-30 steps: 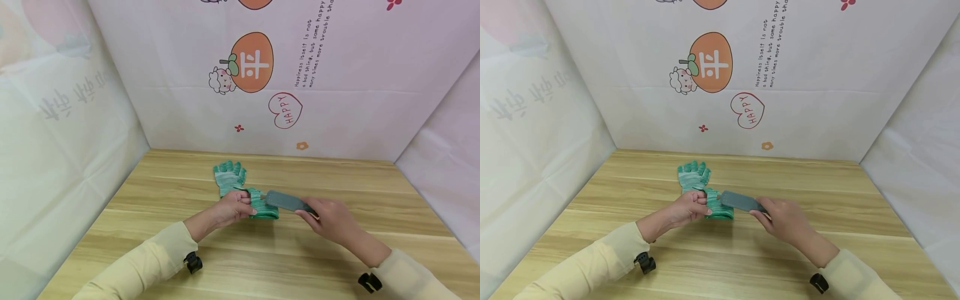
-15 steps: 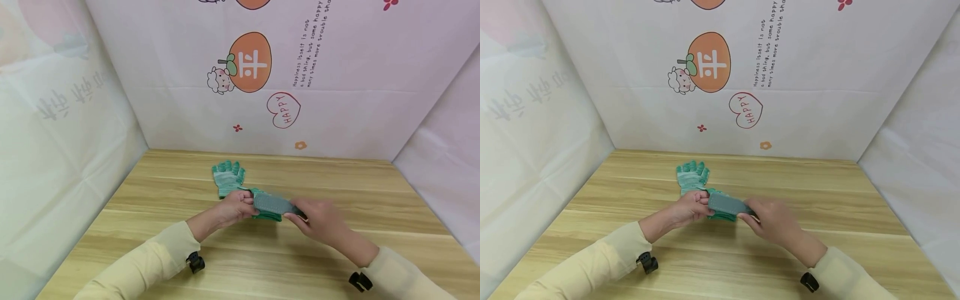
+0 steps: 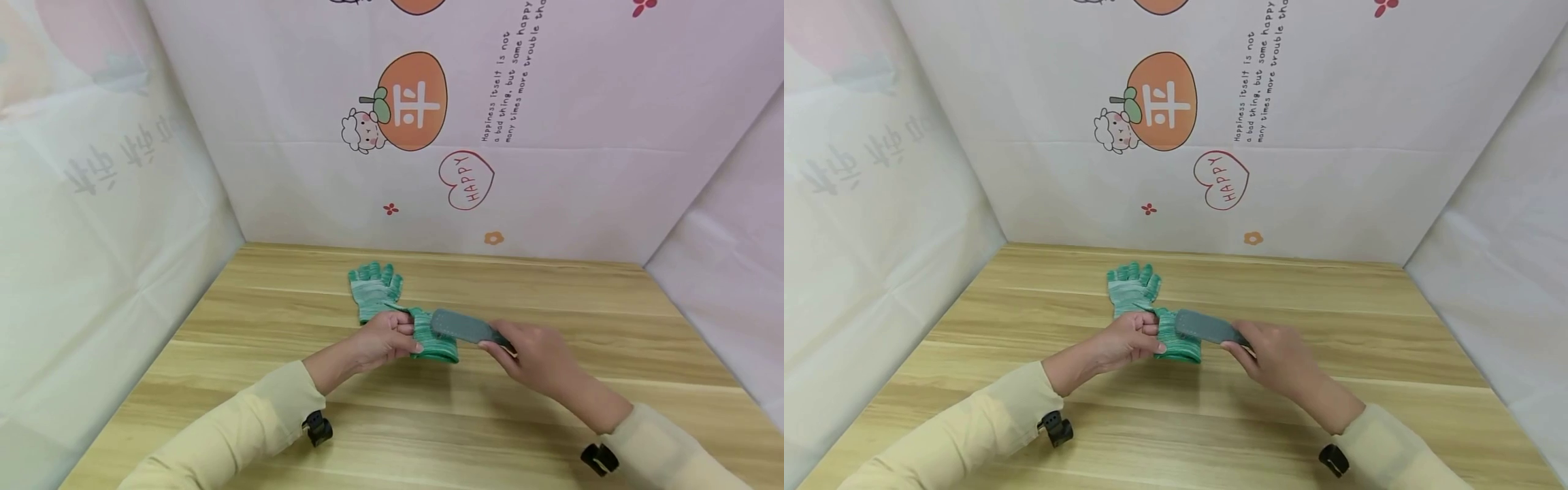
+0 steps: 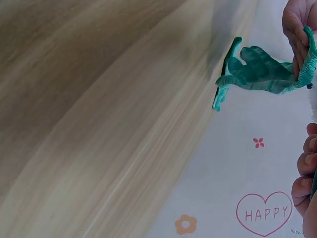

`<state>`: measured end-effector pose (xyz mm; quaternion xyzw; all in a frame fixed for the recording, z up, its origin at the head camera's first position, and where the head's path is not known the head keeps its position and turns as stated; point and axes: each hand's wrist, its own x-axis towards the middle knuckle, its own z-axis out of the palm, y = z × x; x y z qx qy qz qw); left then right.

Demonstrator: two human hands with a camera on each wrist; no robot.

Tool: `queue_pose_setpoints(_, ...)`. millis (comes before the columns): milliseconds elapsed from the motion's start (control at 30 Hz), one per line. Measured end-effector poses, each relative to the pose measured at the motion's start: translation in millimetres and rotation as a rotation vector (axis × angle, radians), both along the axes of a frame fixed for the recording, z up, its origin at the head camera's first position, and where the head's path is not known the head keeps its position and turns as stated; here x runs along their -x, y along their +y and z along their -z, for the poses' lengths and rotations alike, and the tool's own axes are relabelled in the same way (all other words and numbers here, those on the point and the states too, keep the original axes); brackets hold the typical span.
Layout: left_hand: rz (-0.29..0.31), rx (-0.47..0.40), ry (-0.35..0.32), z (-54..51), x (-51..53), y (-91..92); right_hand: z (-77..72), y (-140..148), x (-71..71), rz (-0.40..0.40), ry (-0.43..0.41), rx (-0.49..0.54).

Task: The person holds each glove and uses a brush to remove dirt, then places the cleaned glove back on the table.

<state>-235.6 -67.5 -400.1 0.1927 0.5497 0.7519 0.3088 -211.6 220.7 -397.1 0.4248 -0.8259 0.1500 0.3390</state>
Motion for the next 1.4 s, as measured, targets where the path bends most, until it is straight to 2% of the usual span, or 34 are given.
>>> queue_pose_setpoints(167,-0.007,0.013,-0.006,-0.7,-0.9,-0.2,-0.5,3.7,-1.1,0.025,0.001,-0.019)
queue_pose_setpoints(367,-0.019,0.016,-0.008,0.9,-1.2,-1.0,-0.9,8.4,-1.1,0.032,-0.006,-0.008)
queue_pose_setpoints(633,-0.025,0.034,-0.011,0.5,-2.3,-3.3,-6.5,9.8,-0.8,0.079,-0.002,0.022)
queue_pose_setpoints(867,-0.004,0.029,-0.019,0.1,-1.9,-0.1,-11.5,-10.3,-1.5,-0.016,0.035,-0.044)
queue_pose_setpoints(1000,-0.004,0.043,-0.026,-0.4,-2.4,0.7,-11.6,-15.4,-0.5,-0.051,0.049,-0.041)
queue_pose_setpoints(1200,-0.020,0.061,0.002,0.5,-2.7,-0.8,-11.0,-9.4,2.4,-0.019,0.032,-0.042)
queue_pose_setpoints(1400,-0.011,0.070,0.026,1.9,-2.5,-1.9,-8.8,-1.1,4.2,0.016,0.043,-0.063)
